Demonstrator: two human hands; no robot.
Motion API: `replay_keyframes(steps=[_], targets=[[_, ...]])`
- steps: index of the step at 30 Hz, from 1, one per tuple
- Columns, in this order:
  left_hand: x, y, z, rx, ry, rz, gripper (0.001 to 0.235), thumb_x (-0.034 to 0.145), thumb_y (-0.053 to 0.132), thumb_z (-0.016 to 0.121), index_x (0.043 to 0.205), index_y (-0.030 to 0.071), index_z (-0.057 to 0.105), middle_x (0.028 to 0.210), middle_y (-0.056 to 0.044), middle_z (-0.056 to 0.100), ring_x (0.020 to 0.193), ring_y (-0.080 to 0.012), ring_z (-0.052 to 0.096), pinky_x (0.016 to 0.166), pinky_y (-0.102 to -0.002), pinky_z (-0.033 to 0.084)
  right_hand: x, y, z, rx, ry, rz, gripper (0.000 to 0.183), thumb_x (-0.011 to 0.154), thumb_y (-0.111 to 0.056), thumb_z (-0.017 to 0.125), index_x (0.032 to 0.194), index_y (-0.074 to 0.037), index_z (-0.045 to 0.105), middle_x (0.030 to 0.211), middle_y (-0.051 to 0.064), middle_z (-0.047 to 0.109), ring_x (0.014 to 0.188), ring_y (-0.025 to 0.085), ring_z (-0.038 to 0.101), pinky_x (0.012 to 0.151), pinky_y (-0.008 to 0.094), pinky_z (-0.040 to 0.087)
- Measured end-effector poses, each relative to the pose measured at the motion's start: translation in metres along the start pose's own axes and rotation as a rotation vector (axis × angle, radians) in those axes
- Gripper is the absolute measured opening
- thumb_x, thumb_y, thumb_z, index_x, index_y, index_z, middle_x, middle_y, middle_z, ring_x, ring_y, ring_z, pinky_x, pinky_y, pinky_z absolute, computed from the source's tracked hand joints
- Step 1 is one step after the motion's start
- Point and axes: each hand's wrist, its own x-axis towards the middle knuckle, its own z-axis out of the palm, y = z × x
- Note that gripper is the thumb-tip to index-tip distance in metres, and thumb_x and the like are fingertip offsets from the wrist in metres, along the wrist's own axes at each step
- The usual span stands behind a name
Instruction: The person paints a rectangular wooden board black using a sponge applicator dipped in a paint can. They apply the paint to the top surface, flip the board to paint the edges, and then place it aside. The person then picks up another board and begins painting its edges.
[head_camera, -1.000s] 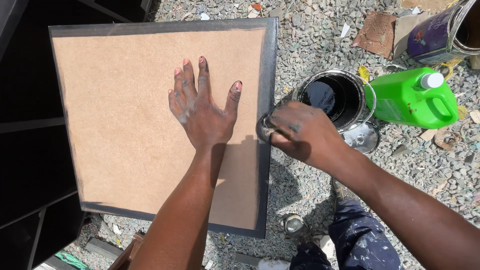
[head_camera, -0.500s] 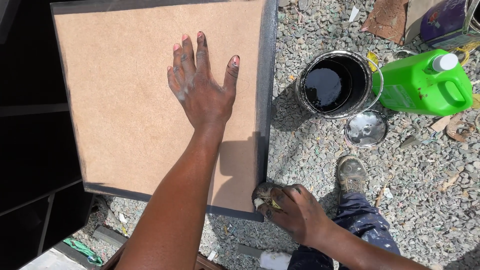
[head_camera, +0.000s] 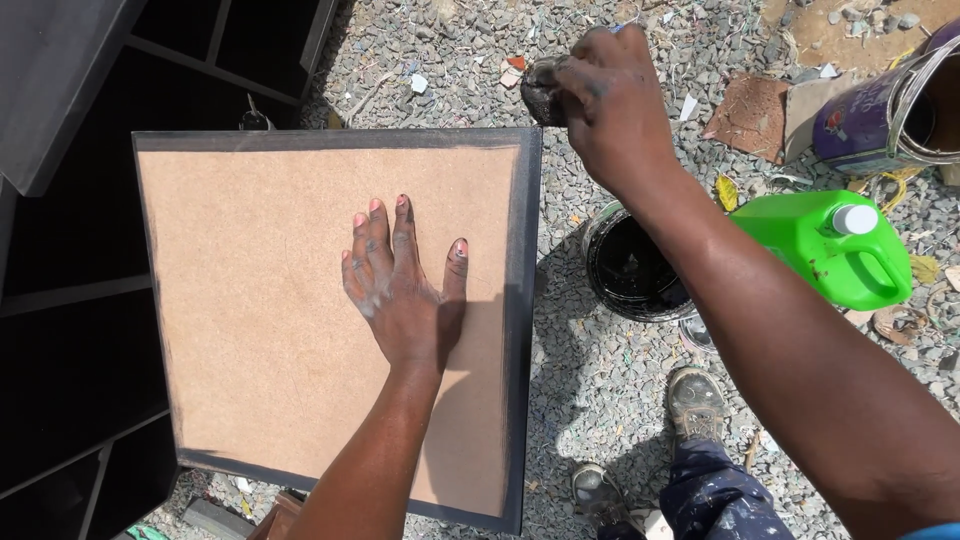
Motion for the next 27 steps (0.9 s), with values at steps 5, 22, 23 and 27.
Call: replay_keyframes(steps=[5, 22, 23, 27], targets=[[0.003, 0.004, -0.003, -0.011, -0.006, -0.022, 0.071, 0.101, 0.065, 0.043, 0.156, 0.02, 0.048, 0.163, -0.01, 0.044, 0.153, -0.0325, 0.036, 0.123, -0.056, 0.024, 0.053, 0.024, -0.026, 0.242, -0.207, 0.416, 0.028, 0.098, -0.014, 0.069, 0.123, -0.006, 0.058, 0.098, 0.015, 0.065, 0.082, 0.03, 0.059, 0.067, 0.045, 0.044], [0.002, 0.005, -0.005, -0.006, 0.007, 0.007, 0.067, 0.104, 0.059, 0.041, 0.154, 0.016, 0.05, 0.162, -0.011, 0.045, 0.152, -0.0351, 0.038, 0.122, -0.057, 0.026, 0.003, 0.043, -0.009, 0.981, -0.487, 1.052, 0.038, 0.093, -0.003, 0.062, 0.128, -0.015, 0.07, 0.089, -0.004, 0.063, 0.079, 0.013, 0.051, 0.081, 0.033, 0.045], [0.005, 0.007, -0.008, -0.007, 0.004, 0.016, 0.067, 0.104, 0.059, 0.041, 0.154, 0.016, 0.05, 0.162, -0.011, 0.045, 0.152, -0.0351, 0.038, 0.122, -0.057, 0.026, -0.008, 0.047, 0.007, 0.982, -0.479, 1.057, 0.038, 0.093, -0.003, 0.062, 0.128, -0.015, 0.07, 0.089, -0.004, 0.063, 0.079, 0.013, 0.051, 0.081, 0.033, 0.045], [0.01, 0.007, -0.015, -0.044, -0.281, -0.112, 0.068, 0.105, 0.06, 0.032, 0.16, 0.021, 0.033, 0.16, -0.015, 0.025, 0.155, -0.0361, 0.017, 0.123, -0.063, 0.009, -0.035, 0.025, 0.029, 1.43, -0.363, 1.108, 0.033, 0.091, -0.001, 0.058, 0.121, -0.011, 0.069, 0.11, 0.005, 0.055, 0.111, 0.027, 0.048, 0.1, 0.039, 0.036]])
